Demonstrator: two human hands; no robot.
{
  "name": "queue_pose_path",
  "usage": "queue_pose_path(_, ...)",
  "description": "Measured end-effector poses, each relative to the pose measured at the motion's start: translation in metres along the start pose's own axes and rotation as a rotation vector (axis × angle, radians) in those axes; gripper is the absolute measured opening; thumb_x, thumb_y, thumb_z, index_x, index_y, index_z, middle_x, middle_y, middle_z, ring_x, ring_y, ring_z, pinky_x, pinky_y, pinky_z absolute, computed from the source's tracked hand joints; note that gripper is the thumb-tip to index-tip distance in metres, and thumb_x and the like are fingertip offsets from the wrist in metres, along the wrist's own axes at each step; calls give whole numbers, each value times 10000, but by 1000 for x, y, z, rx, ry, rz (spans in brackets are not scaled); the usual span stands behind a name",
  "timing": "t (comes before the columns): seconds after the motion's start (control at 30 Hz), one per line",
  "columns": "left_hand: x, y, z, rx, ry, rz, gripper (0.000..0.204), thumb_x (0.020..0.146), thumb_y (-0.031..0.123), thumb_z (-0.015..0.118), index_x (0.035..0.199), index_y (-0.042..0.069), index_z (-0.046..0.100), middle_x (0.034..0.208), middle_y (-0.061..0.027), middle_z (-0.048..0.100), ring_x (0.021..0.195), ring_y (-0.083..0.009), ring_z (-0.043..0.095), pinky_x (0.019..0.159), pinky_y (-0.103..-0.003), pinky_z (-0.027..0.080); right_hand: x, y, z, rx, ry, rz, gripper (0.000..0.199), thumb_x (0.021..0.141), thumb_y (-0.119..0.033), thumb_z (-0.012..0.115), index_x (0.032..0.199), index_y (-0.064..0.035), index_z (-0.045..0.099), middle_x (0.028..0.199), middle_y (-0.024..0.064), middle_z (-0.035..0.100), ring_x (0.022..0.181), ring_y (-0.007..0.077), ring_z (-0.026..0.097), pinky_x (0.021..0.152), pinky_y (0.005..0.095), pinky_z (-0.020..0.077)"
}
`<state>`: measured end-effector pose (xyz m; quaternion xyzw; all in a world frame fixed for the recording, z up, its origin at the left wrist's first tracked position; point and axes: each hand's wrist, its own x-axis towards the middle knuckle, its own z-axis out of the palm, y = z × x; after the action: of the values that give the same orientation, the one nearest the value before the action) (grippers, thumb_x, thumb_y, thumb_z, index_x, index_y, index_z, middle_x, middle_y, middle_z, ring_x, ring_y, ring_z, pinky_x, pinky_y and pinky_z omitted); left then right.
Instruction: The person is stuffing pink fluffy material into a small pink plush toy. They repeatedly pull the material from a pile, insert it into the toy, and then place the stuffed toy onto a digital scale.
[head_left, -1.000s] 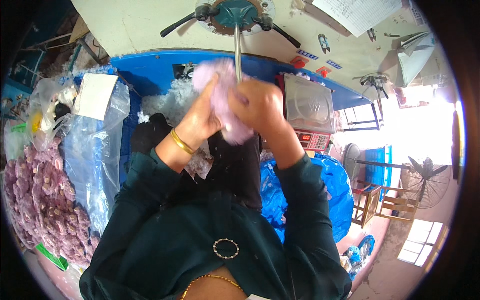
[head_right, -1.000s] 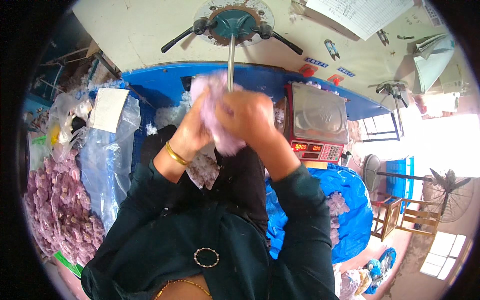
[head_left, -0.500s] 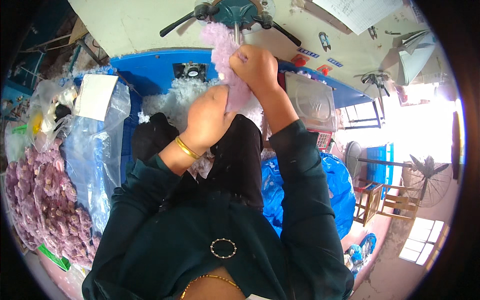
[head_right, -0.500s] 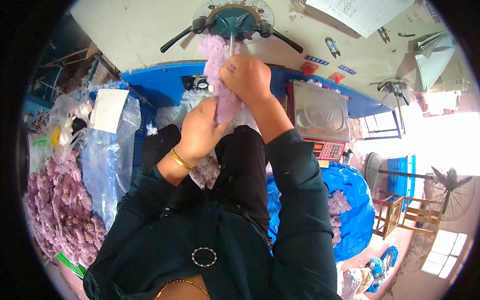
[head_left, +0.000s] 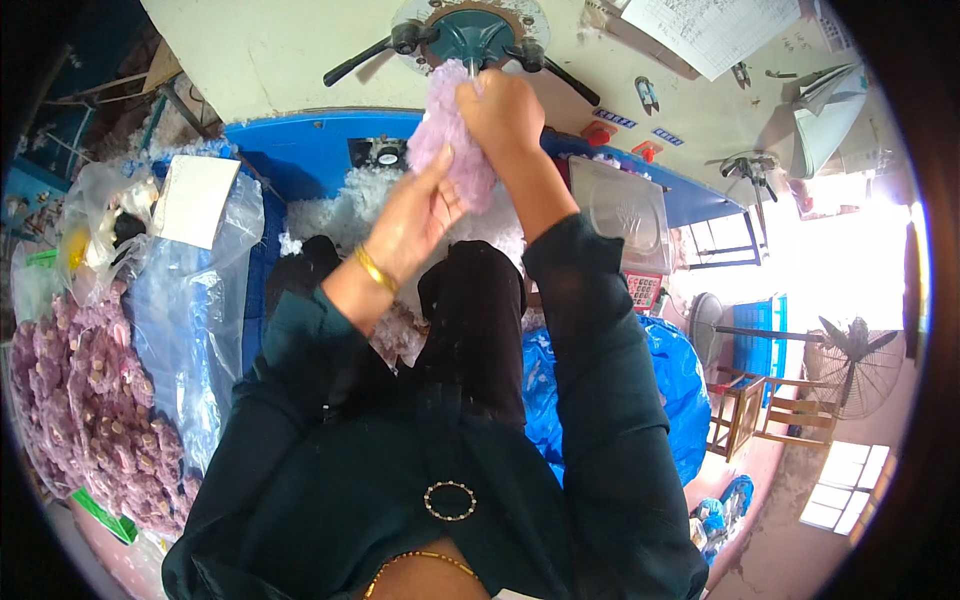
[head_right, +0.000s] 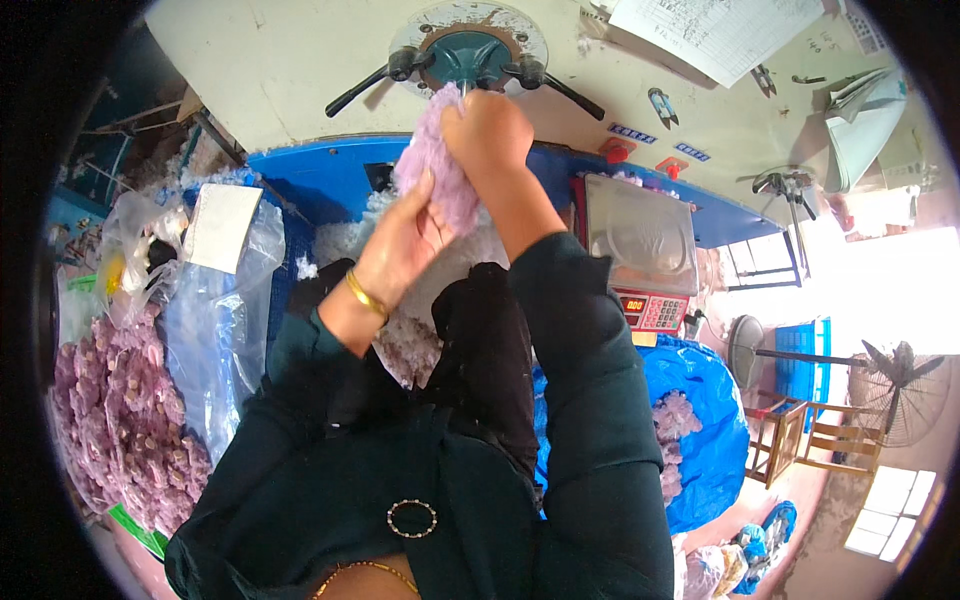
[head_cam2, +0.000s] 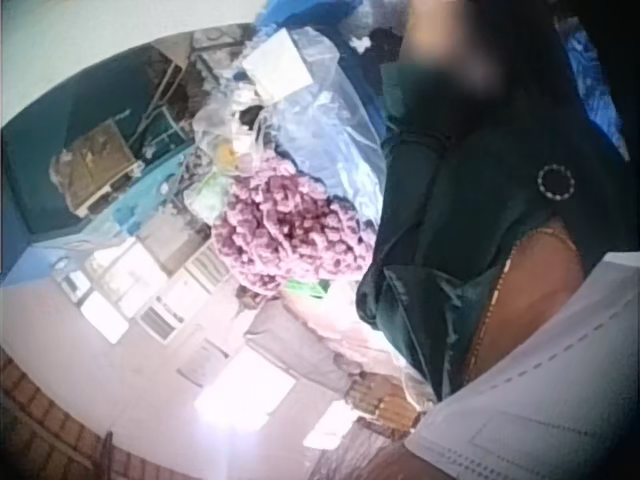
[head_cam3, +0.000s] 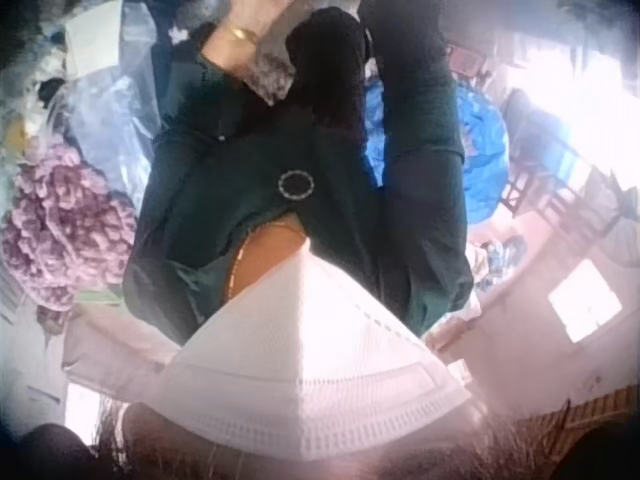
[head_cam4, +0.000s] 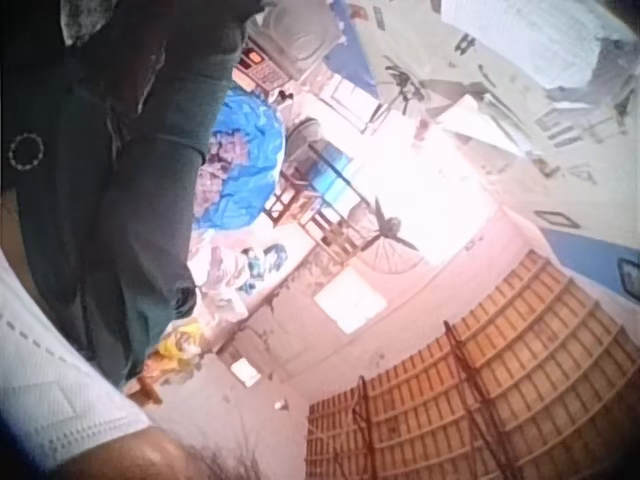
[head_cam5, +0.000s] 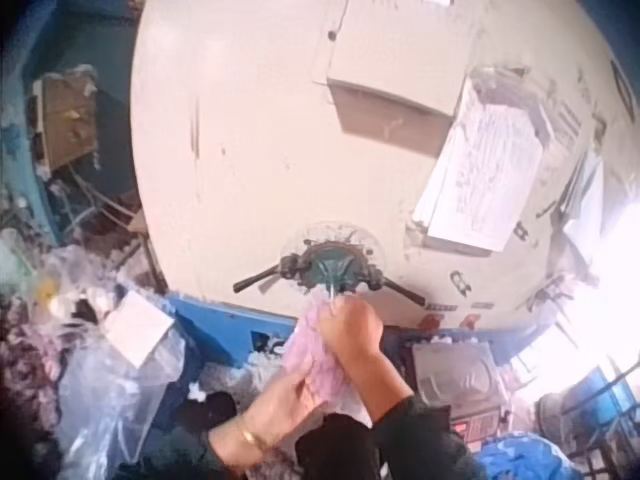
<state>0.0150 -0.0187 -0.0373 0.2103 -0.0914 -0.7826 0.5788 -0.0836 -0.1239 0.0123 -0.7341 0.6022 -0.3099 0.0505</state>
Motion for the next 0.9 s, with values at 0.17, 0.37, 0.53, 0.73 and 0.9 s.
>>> queue_pose_path(0.17, -45, -26, 16, 652, -95, 210, 173, 881, 90, 605, 1041, 27, 626, 913, -36, 667, 884, -140, 635, 788, -275, 487, -42, -9, -28, 2, -48, -2, 303, 733, -325, 597, 673, -27, 608, 701, 199, 610, 680, 386, 602, 603, 462, 465)
queue_pose_path(0.37, -15, 1, 5, 1148, 46, 507, 151, 830, 39, 595, 973, 12, 640, 689, -73, 629, 545, -126, 581, 496, -275, 452, -30, -2, -28, 30, -159, 27, 303, 765, -339, 579, 726, -47, 648, 739, 195, 635, 720, 377, 625, 639, 463, 495)
queue_pose_path(0.53, 2, 9, 29, 700, 2, 418, 142, 925, 123, 564, 1030, 29, 581, 793, -3, 612, 627, -72, 537, 525, -219, 425, -10, 2, -12, 99, -68, 46, 320, 770, -345, 576, 694, -38, 629, 724, 198, 621, 729, 392, 613, 629, 471, 478)
queue_pose_path(0.73, -41, 0, 10, 52, -159, 39, 355, 907, 187, 611, 1202, 25, 499, 1165, -84, 588, 1015, -180, 607, 859, -322, 506, -55, 13, -23, 396, -27, -65, 250, 746, -197, 641, 623, -10, 531, 592, 174, 486, 518, 272, 462, 502, 386, 390)
queue_pose_path(0.9, -31, -7, -2, 311, -184, 71, 351, 885, 170, 646, 1189, 31, 536, 1122, -72, 603, 980, -157, 610, 868, -294, 488, -60, 31, -17, 646, -57, -167, 286, 730, -104, 655, 599, -16, 417, 552, 102, 309, 509, 165, 273, 454, 324, 291)
